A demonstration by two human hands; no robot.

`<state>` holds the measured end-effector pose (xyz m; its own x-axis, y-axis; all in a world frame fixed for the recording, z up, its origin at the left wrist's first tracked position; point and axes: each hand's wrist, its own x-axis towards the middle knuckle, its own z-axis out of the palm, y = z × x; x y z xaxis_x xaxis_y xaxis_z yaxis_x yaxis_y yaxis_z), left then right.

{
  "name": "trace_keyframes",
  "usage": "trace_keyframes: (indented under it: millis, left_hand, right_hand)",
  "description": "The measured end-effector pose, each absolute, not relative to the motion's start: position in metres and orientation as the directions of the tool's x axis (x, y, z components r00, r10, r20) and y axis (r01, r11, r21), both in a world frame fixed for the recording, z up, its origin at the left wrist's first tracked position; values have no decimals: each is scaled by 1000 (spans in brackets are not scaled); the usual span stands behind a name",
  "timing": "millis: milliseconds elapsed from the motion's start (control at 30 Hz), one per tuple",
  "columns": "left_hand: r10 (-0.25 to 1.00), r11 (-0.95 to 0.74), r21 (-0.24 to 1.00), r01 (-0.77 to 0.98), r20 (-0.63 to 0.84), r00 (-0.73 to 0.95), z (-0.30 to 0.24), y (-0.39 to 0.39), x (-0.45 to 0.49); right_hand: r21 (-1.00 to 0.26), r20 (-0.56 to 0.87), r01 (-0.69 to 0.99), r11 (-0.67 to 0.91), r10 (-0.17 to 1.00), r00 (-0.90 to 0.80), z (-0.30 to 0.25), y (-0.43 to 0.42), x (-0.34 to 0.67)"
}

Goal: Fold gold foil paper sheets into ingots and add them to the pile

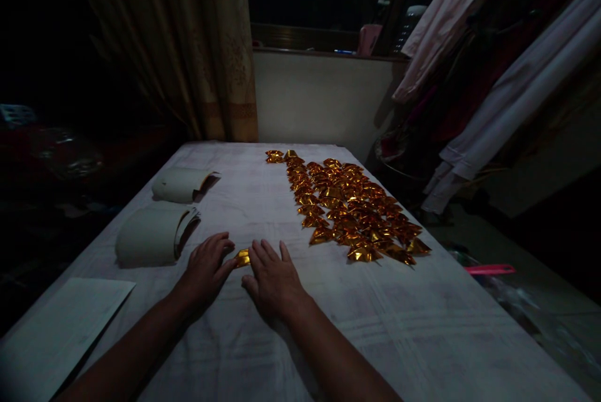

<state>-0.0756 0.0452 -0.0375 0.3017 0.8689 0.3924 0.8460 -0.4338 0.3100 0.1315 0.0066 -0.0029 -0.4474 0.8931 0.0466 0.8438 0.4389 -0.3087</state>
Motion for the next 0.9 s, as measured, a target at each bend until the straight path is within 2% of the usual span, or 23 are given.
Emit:
trace_keyframes:
  millis: [200,300,433,900]
  left_hand:
    - [863,-440,214,872,371,344,-37,42,-75]
    - [820,-537,146,831,321,474,-29,33,-64]
    - [773,-627,116,770,208,599,-25,20,-48]
    - [799,-592,58,804,169,577,-16,-7,-92]
  right_hand:
    - [-292,-8,883,368,922,-388,2,1,145]
    - [-300,-9,882,364,923,-384,0,1,146]
    - [-305,-16,877,371,919,-395,-3,2,145]
    - [-275,8,896,348,933,-360,-2,-2,144]
